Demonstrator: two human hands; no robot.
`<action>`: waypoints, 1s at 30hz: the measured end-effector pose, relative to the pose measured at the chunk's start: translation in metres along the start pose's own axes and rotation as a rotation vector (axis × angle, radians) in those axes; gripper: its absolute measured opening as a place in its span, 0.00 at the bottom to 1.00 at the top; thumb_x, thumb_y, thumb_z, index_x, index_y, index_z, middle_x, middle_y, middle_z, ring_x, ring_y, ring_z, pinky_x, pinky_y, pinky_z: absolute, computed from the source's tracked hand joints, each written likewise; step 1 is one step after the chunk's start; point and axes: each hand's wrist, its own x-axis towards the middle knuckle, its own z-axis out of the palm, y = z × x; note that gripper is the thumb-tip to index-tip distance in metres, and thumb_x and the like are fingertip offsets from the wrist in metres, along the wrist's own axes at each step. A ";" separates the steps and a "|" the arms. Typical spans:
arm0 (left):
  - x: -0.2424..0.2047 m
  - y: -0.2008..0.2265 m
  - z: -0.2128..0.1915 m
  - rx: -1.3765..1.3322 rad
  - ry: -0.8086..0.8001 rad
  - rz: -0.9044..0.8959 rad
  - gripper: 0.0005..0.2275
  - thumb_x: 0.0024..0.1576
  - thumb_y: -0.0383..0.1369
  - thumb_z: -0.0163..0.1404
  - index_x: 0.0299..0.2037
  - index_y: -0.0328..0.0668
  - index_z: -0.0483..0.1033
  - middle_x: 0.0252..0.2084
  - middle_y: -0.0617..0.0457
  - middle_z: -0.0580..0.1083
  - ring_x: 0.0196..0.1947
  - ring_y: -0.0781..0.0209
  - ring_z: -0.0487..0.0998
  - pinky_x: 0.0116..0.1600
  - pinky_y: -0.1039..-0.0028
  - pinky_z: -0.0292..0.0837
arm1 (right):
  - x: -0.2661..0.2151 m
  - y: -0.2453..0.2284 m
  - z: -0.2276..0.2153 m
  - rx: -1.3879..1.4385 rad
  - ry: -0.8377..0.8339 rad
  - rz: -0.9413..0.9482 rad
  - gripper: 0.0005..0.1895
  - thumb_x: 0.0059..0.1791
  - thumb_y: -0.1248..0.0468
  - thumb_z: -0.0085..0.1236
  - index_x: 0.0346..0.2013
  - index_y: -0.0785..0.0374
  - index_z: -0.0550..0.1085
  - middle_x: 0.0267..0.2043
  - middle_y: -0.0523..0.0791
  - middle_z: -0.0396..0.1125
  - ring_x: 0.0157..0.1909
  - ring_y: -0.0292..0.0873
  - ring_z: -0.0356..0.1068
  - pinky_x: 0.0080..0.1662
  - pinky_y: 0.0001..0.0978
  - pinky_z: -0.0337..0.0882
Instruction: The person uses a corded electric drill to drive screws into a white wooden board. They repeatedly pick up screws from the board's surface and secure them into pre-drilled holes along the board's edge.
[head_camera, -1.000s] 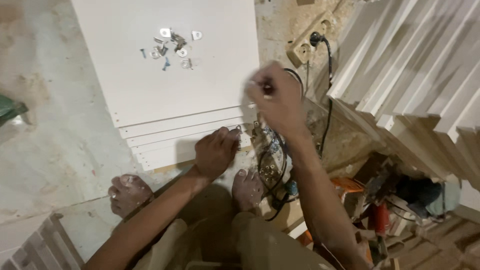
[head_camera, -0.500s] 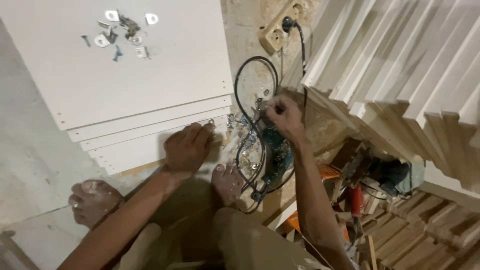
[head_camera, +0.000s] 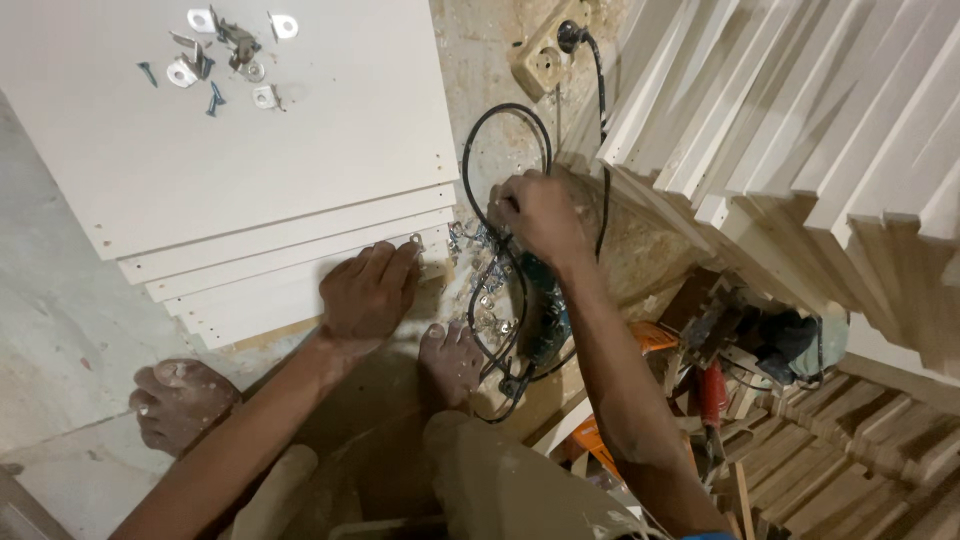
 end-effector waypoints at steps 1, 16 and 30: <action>-0.002 -0.001 0.003 0.001 0.004 0.003 0.07 0.62 0.36 0.64 0.47 0.48 0.85 0.33 0.55 0.75 0.30 0.59 0.82 0.32 0.72 0.79 | 0.000 0.000 0.003 -0.001 0.005 -0.001 0.08 0.57 0.61 0.67 0.48 0.61 0.85 0.43 0.54 0.78 0.46 0.58 0.83 0.47 0.50 0.83; -0.004 -0.001 0.005 0.043 0.048 0.018 0.08 0.60 0.36 0.65 0.48 0.51 0.85 0.35 0.57 0.74 0.31 0.60 0.82 0.33 0.73 0.80 | -0.023 0.027 0.036 0.069 0.199 0.105 0.08 0.58 0.57 0.64 0.49 0.51 0.86 0.44 0.53 0.74 0.46 0.68 0.80 0.48 0.64 0.81; 0.001 0.001 0.003 0.042 0.063 0.024 0.06 0.59 0.32 0.65 0.43 0.48 0.83 0.32 0.55 0.72 0.26 0.60 0.79 0.30 0.73 0.79 | -0.212 0.021 0.054 0.708 0.376 1.054 0.48 0.50 0.38 0.77 0.71 0.69 0.73 0.58 0.61 0.76 0.66 0.63 0.75 0.65 0.67 0.72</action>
